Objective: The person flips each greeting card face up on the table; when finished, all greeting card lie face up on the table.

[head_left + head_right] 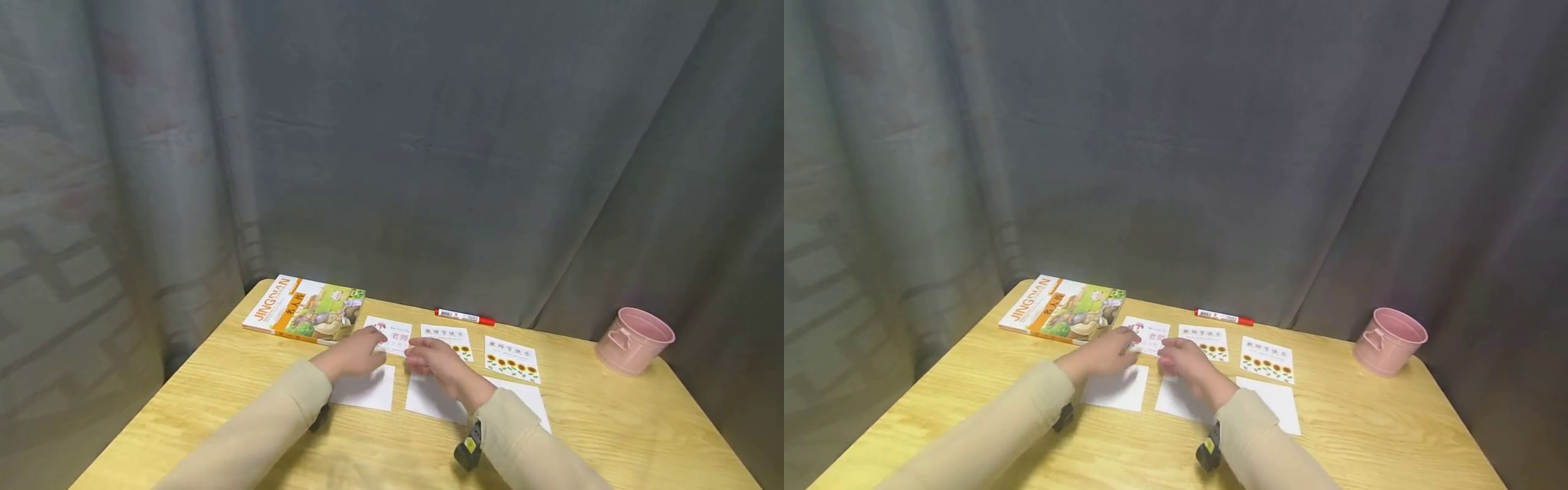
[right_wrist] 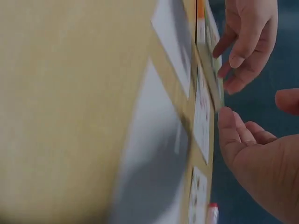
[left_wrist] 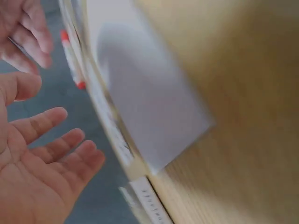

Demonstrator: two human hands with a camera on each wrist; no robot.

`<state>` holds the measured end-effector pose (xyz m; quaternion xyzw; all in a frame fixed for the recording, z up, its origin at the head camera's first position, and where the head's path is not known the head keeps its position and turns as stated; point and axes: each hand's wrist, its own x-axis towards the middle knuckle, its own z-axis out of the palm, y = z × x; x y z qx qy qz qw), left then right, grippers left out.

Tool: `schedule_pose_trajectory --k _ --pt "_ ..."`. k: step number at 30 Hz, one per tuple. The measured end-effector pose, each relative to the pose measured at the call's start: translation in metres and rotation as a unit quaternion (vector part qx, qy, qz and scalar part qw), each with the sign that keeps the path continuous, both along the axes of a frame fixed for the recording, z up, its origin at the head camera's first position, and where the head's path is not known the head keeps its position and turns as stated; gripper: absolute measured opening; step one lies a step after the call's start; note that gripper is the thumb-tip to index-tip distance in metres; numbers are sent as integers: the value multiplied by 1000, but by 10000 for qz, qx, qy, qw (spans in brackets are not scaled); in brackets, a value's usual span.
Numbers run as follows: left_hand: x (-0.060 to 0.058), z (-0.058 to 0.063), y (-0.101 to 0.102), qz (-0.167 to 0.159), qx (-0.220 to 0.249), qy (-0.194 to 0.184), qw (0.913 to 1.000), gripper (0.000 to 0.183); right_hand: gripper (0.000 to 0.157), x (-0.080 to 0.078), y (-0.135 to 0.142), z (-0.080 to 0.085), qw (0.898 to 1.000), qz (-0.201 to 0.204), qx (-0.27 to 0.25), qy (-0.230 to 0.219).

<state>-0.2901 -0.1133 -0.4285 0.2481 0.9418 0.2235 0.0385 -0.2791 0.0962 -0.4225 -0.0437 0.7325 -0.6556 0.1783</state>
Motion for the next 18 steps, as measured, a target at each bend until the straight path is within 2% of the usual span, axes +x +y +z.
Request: schedule_pose_trajectory --k 4,7,12,18 --pt "37 8 -13 -331 -361 -456 9978 52 51 29 -2 4 9966 559 -357 -483" --pt "55 8 -24 -422 -827 -617 9938 57 58 44 -6 3 9938 876 -325 -610" --pt "65 3 -34 -495 -1207 -905 9873 57 59 52 -13 -3 9945 803 -249 -616" --pt "69 0 -36 -488 -1052 -955 9887 58 49 56 -20 -6 9953 608 -318 -678"
